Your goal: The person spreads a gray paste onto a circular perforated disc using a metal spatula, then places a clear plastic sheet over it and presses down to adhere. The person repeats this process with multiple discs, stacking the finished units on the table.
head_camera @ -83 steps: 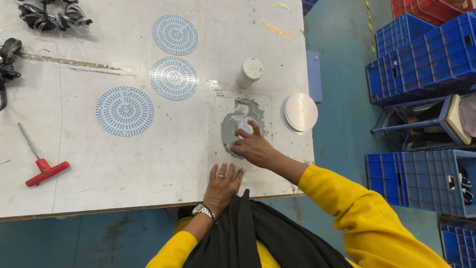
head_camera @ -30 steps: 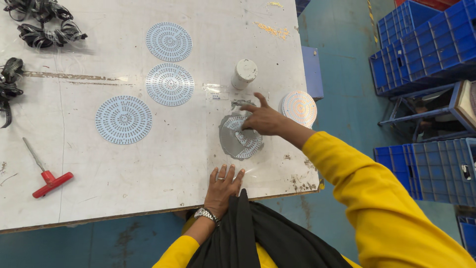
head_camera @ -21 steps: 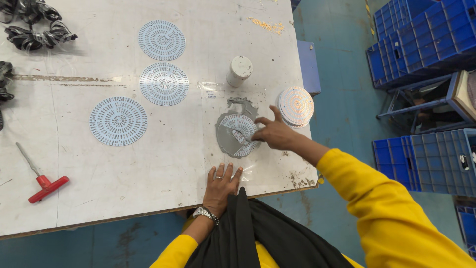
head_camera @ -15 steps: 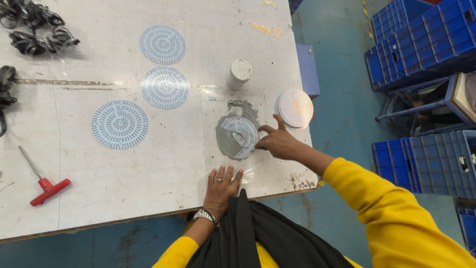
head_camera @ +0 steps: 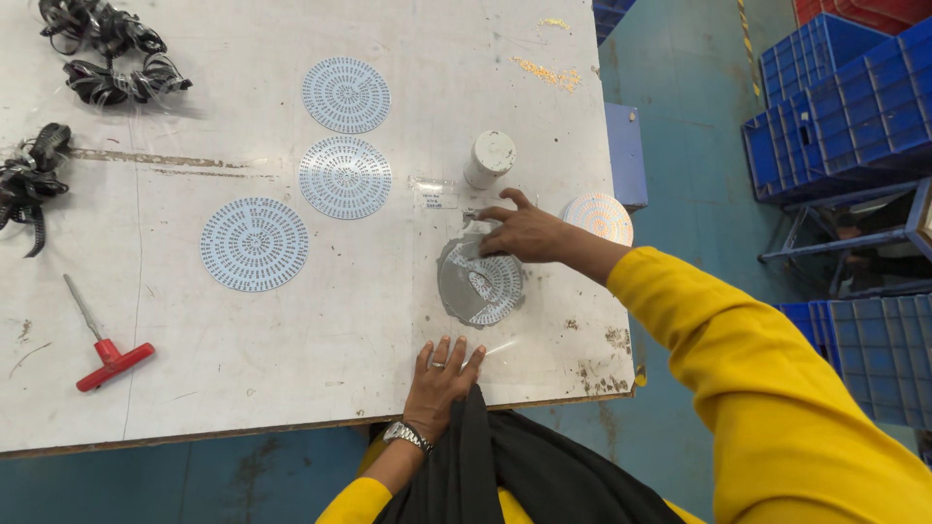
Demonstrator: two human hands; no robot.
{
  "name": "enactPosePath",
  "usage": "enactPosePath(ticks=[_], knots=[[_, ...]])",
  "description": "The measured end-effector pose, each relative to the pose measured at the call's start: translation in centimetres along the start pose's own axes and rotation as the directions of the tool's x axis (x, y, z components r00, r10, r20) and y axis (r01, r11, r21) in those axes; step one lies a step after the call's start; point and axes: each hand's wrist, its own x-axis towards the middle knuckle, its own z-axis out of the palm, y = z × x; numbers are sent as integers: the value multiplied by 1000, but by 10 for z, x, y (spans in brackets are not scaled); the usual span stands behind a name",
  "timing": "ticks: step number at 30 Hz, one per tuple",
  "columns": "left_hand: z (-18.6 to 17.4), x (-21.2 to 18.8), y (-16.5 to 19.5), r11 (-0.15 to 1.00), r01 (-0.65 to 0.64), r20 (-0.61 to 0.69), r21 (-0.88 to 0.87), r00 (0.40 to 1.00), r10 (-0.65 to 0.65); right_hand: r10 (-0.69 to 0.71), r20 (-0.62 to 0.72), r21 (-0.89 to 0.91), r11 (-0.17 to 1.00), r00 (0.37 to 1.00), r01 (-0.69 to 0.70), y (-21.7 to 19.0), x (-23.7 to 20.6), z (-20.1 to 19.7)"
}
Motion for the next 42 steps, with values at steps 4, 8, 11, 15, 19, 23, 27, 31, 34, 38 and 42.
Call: enactPosePath(ticks=[4,8,11,15,19,23,27,31,34,38,42], knots=[[-2,0,1,999,-7,26,34,1000,6,48,-24,3,999,999,-48,-3,-22,14],[-6,1,1,1000,-4,95,9,995,4,141,-26,38,989,990,-140,-21,-47,27],[-9,1,1,1000,-7,94,-25,996,9,234,76,103,965,969,-241,-24,-57,26],[-10,3,1,1000,-15,74,-19,997,16,467,-84,195,874,880,-445,-7,-36,21],[-9,2,-1,1000,-23,90,19,996,22,622,-59,273,762,781,-586,-10,-14,32],[-5,-1,-1,1000,-17,110,5,994,16,629,110,287,722,770,-630,-15,-14,29],[-2,-2,-2,1000,-17,58,7,998,16,642,32,391,697,766,-601,-23,2,14],[0,-2,-2,1000,-8,39,-4,999,8,573,-166,326,800,803,-504,-61,28,23],[-2,-4,-2,1000,-8,76,7,997,8,521,-202,303,838,829,-453,-81,26,36],[-7,-3,-2,1000,-6,96,-13,995,7,406,-186,258,899,895,-354,-96,9,38],[-11,-2,-2,1000,-13,72,-21,997,15,391,-93,261,897,916,-356,-95,-2,26]])
